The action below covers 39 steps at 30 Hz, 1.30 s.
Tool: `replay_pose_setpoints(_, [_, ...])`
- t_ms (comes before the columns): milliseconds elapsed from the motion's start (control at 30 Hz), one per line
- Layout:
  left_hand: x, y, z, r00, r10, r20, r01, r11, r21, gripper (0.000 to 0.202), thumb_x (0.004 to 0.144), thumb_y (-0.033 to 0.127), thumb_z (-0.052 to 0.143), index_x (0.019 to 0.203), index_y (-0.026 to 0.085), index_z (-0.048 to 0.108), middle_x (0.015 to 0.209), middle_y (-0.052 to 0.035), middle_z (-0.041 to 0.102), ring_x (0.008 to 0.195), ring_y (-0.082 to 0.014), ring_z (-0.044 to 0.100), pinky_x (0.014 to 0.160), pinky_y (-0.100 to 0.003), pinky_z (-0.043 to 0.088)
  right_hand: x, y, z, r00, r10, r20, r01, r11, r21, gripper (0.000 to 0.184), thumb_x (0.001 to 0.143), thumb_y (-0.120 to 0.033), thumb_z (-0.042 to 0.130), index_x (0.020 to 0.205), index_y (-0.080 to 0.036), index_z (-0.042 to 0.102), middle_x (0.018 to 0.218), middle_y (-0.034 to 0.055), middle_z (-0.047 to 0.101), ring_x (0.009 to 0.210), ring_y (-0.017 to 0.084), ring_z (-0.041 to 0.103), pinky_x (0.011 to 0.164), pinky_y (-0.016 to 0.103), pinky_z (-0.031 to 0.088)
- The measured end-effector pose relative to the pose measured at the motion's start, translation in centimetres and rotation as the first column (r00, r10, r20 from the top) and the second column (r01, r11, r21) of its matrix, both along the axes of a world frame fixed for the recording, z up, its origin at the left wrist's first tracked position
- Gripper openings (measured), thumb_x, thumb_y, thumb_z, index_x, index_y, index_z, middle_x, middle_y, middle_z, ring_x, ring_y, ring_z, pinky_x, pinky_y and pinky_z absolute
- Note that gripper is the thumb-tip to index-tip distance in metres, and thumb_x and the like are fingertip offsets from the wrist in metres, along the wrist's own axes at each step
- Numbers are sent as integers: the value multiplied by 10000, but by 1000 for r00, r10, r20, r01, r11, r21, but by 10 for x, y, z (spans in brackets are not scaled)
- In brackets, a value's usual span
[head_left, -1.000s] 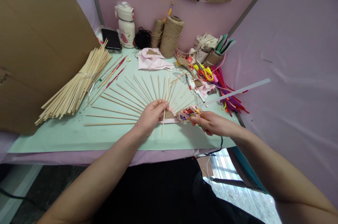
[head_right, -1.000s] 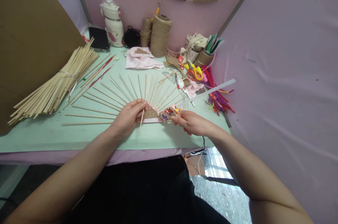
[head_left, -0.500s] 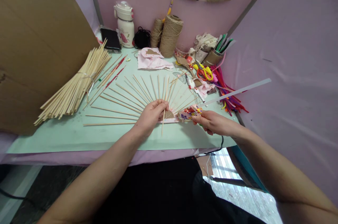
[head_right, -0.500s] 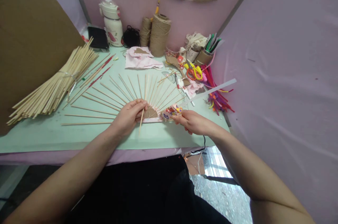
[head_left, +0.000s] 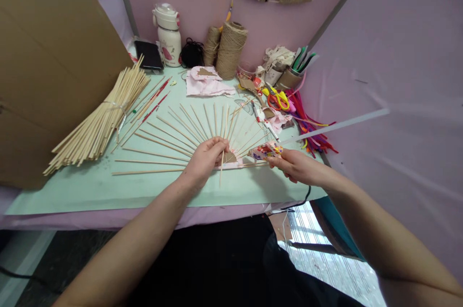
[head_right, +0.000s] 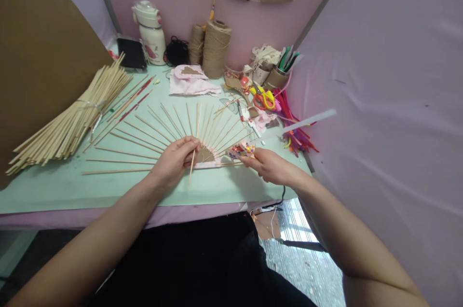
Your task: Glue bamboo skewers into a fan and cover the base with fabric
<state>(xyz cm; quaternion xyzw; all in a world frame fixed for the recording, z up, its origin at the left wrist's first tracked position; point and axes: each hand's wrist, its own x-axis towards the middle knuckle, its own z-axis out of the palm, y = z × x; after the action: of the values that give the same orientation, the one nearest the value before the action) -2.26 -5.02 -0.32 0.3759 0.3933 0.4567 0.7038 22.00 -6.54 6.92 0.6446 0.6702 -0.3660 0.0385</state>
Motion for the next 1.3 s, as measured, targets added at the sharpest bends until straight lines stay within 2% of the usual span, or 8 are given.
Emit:
replay_pose_setpoints(167, [0, -2, 5, 1000, 11, -14, -12, 1000, -18, 214, 782, 342, 642, 701, 173, 536, 502, 94, 267, 442, -50, 238, 457, -166, 218, 42, -12, 0, 997, -21, 77, -10, 923, 385, 494, 899, -665, 422, 774, -220, 595, 659, 54, 545, 690, 228, 538, 625, 320, 411])
replay_pose_setpoints(300, [1, -3, 9, 1000, -3, -23, 2, 1000, -21, 244, 787, 357, 641, 676, 171, 528, 498, 96, 252, 440, -50, 213, 451, -170, 201, 104, -15, -30, 987, -41, 158, -63, 795, 604, 430, 884, -574, 474, 1000, -194, 639, 919, 109, 587, 882, 268, 569, 792, 380, 464])
replay_pose_setpoints(567, [3, -1, 4, 996, -68, -52, 68, 998, -2, 240, 792, 345, 644, 672, 162, 546, 512, 83, 277, 456, -52, 216, 461, -176, 182, 166, -13, -85, 941, -84, 327, -119, 823, 556, 496, 848, -328, 464, 1293, -131, 564, 1188, 181, 559, 1024, 294, 609, 870, 422, 508])
replay_pose_setpoints(700, [5, -3, 4, 985, -143, -92, 143, 990, -2, 281, 782, 395, 652, 660, 161, 557, 516, 72, 318, 456, -56, 229, 459, -186, 173, 140, -9, -66, 938, -72, 339, -174, 747, 641, 494, 877, -333, 468, 1315, -125, 561, 1211, 205, 588, 1116, 347, 576, 968, 513, 468])
replay_pose_setpoints(800, [5, -5, 6, 955, -244, -166, 249, 969, 4, 313, 770, 436, 661, 652, 161, 570, 517, 65, 350, 456, -61, 244, 457, -198, 172, 87, -14, -35, 968, -3, 252, -204, 578, 790, 407, 941, -325, 458, 1310, -190, 562, 1246, 179, 603, 1178, 331, 552, 996, 520, 452])
replay_pose_setpoints(1000, [2, -11, 12, 851, -411, -327, 455, 888, 71, 280, 760, 408, 676, 651, 164, 593, 615, 21, 519, 521, -81, 368, 504, -204, 274, -30, -9, -8, 755, 602, 262, -499, 267, 824, 283, 988, -234, 470, 1249, -192, 571, 1160, 126, 675, 1141, 242, 590, 1012, 451, 443])
replay_pose_setpoints(1167, [-2, -11, 13, 822, -425, -379, 483, 873, 68, 260, 808, 408, 622, 702, 171, 642, 628, 19, 524, 545, -96, 381, 517, -212, 286, -25, 5, -11, 721, 619, 311, -593, 320, 739, 319, 1019, -175, 332, 1049, -164, 649, 827, 80, 680, 839, 198, 619, 797, 362, 493])
replay_pose_setpoints(1300, [-3, -10, 8, 778, -476, -410, 552, 829, 86, 246, 808, 399, 631, 706, 176, 646, 628, 20, 538, 572, -106, 421, 539, -216, 308, -14, -2, -9, 747, 589, 309, -580, 351, 735, 227, 1002, -223, 439, 1088, -169, 642, 951, 102, 703, 941, 222, 620, 882, 396, 466])
